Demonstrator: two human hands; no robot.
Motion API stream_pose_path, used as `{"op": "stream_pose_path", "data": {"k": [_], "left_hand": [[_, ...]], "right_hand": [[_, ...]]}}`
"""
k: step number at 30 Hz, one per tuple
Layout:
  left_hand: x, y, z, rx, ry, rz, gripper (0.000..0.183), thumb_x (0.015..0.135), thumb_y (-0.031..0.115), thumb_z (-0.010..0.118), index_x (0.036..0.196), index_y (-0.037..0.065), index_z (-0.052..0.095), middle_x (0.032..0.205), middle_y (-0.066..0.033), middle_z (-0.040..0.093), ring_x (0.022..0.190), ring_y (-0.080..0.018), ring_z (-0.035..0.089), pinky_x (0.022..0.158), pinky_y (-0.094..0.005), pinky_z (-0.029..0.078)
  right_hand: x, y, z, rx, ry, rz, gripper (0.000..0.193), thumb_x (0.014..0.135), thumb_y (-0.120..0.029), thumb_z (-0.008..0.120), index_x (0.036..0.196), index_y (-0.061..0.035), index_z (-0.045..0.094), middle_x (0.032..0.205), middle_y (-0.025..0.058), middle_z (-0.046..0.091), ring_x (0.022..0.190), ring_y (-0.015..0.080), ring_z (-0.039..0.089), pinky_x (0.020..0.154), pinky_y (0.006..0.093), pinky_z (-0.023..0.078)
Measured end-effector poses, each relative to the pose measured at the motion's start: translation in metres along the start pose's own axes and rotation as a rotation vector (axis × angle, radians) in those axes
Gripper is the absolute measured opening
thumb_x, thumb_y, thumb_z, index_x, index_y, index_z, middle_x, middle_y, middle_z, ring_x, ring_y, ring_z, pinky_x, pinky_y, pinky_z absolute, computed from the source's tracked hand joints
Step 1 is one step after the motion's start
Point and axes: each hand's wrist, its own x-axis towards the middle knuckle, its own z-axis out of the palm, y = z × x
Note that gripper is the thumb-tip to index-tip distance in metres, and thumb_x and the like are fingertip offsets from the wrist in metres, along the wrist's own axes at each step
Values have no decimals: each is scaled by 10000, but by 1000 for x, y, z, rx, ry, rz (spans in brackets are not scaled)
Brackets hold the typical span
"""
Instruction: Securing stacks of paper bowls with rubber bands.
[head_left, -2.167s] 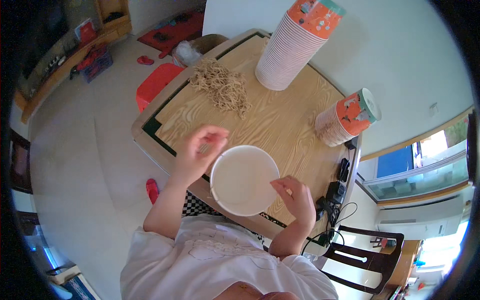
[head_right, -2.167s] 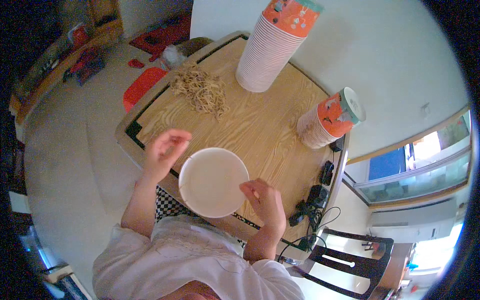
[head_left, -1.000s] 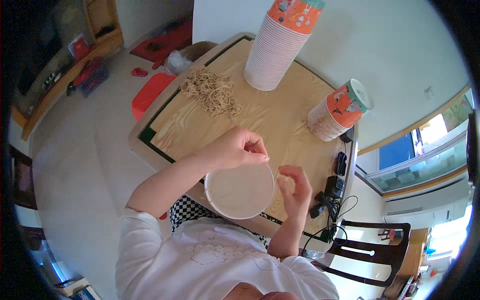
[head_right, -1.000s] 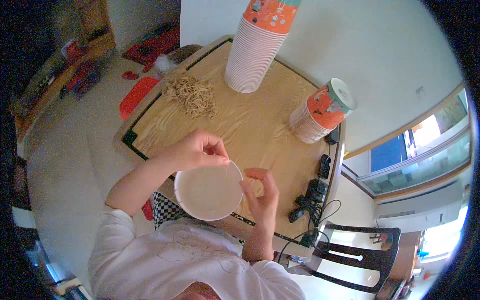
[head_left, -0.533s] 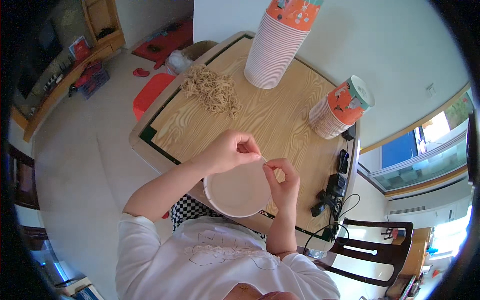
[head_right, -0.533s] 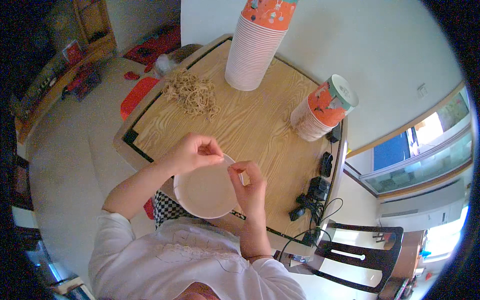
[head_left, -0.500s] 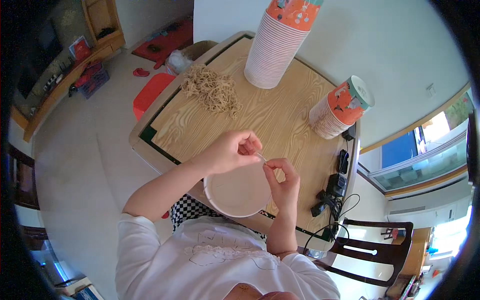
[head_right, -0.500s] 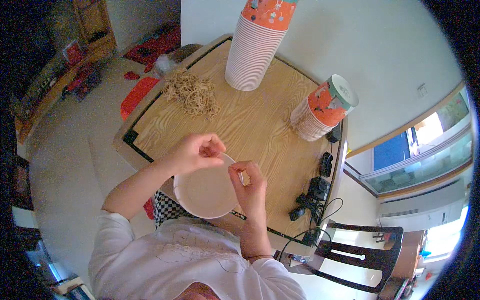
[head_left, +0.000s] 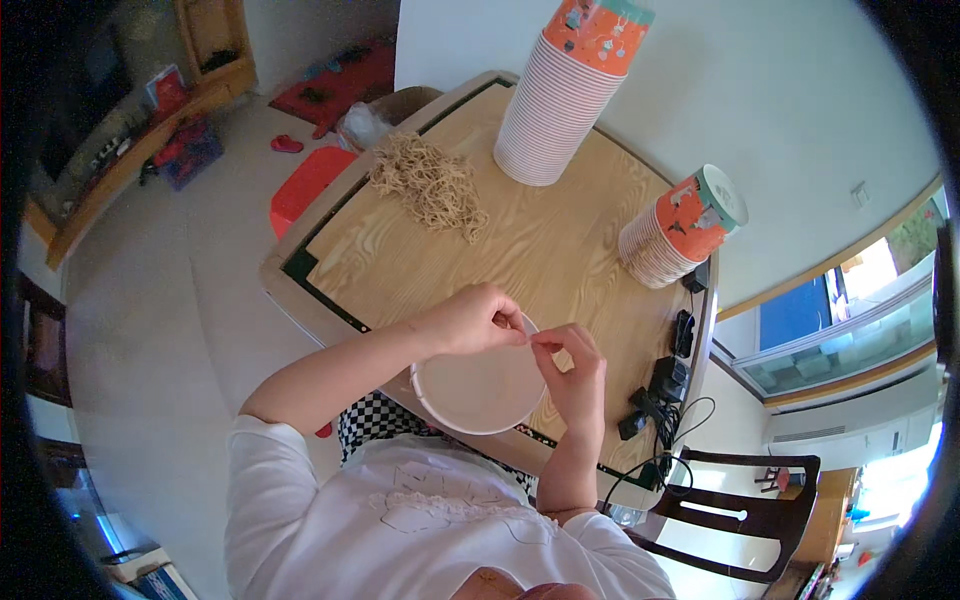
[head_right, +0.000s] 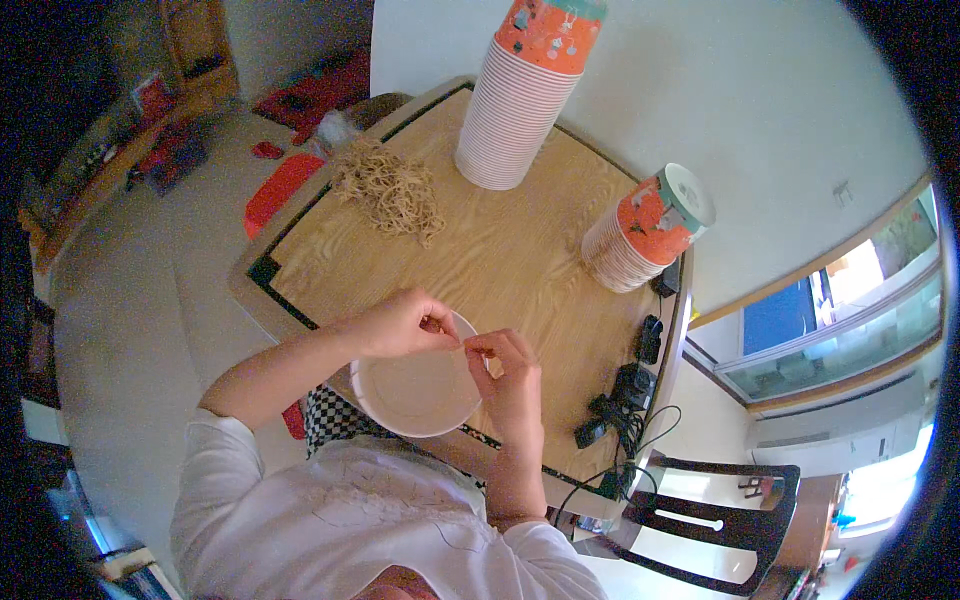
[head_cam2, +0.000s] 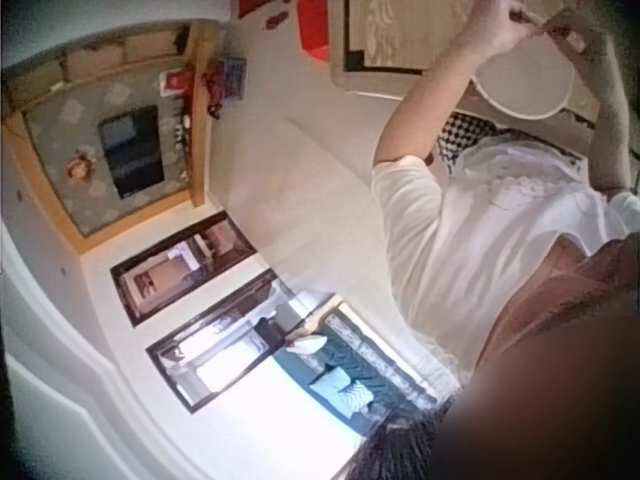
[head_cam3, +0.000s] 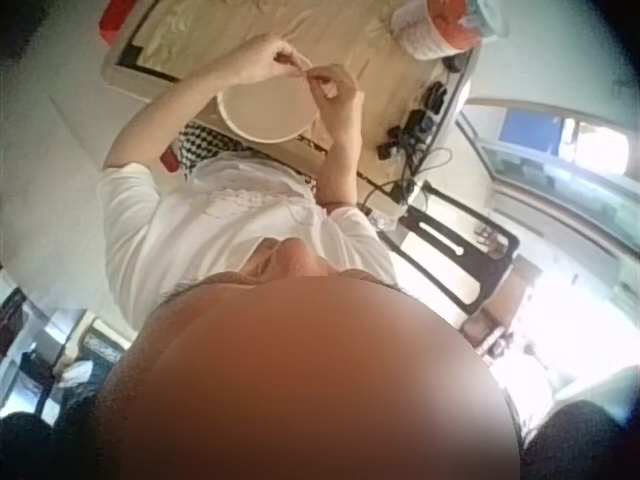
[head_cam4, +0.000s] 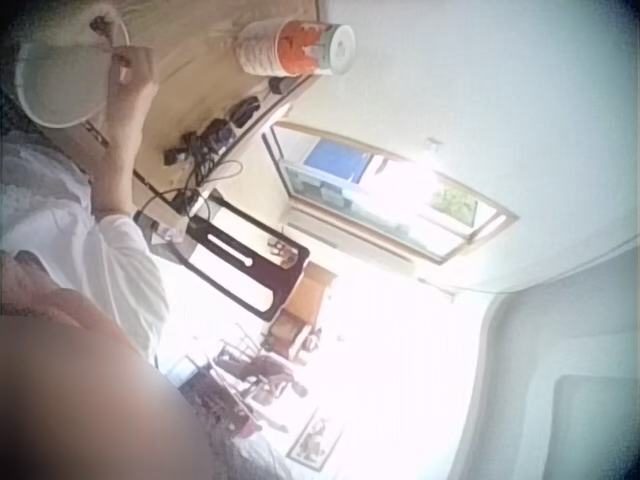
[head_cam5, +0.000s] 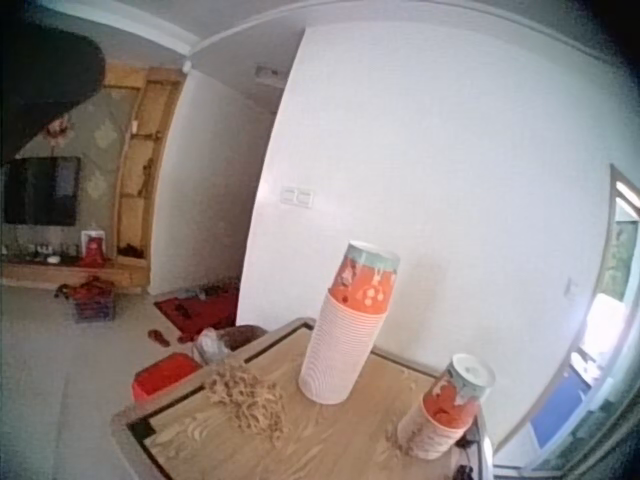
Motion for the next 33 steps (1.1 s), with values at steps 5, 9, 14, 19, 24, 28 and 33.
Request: {"op": "stream_pose_path", "data": {"k": [5, 9, 14, 19, 24, 28, 33], "left_hand": [[4, -15, 0, -112, 16, 2, 179, 758, 172, 686, 832, 9, 673, 699, -50, 637, 648, -117, 581, 621, -269, 463], [5, -15, 0, -119, -8, -14, 152, 772, 166, 693, 810, 20, 672, 687, -18, 622, 649, -68, 540, 604, -244, 450], [7, -17, 4, -69, 7, 39, 179, 756, 200, 689, 831, 37, 682, 669, -21, 619, 609, -94, 540, 573, -266, 432], [9, -13, 11, -54, 61, 33, 181, 750, 224, 688, 810, 54, 683, 633, -22, 606, 578, -100, 530, 548, -274, 422], [14, -23, 19, 29, 96, 150, 140, 723, 188, 673, 770, 56, 674, 648, -71, 632, 599, -172, 604, 571, -314, 463], [14, -22, 21, 250, 115, 127, 128, 710, 141, 666, 745, 19, 648, 687, -129, 645, 643, -234, 633, 610, -345, 490], [15, -22, 25, 328, 129, 113, 126, 688, 143, 645, 707, 20, 625, 693, -138, 642, 657, -281, 632, 617, -379, 490]], "right_hand": [[-1, 7, -3, 15, 61, -5, 152, 700, 30, 678, 835, -8, 618, 790, 83, 599, 751, 193, 581, 687, 297, 474], [-1, 5, -1, 44, 78, 5, 142, 698, 47, 670, 820, 12, 607, 781, 64, 597, 727, 154, 554, 701, 264, 448], [-2, 16, 0, 62, 22, -15, 151, 719, 47, 655, 854, 6, 601, 787, 67, 597, 728, 155, 554, 698, 264, 444], [-2, 22, 0, 17, 6, -26, 22, 818, -3, 568, 827, 14, 578, 775, 77, 583, 727, 152, 550, 680, 258, 434], [-4, 40, 5, 91, 4, 85, 118, 884, -56, 491, 833, 21, 563, 763, 67, 563, 734, 139, 543, 670, 253, 427], [-2, 45, 4, 181, 67, 249, 104, 885, -50, 495, 895, 17, 573, 781, 63, 579, 750, 131, 547, 685, 253, 433], [-2, 61, 4, 23, -43, 152, 113, 856, -42, 541, 941, -2, 604, 829, 84, 614, 774, 153, 572, 714, 265, 447]]}}
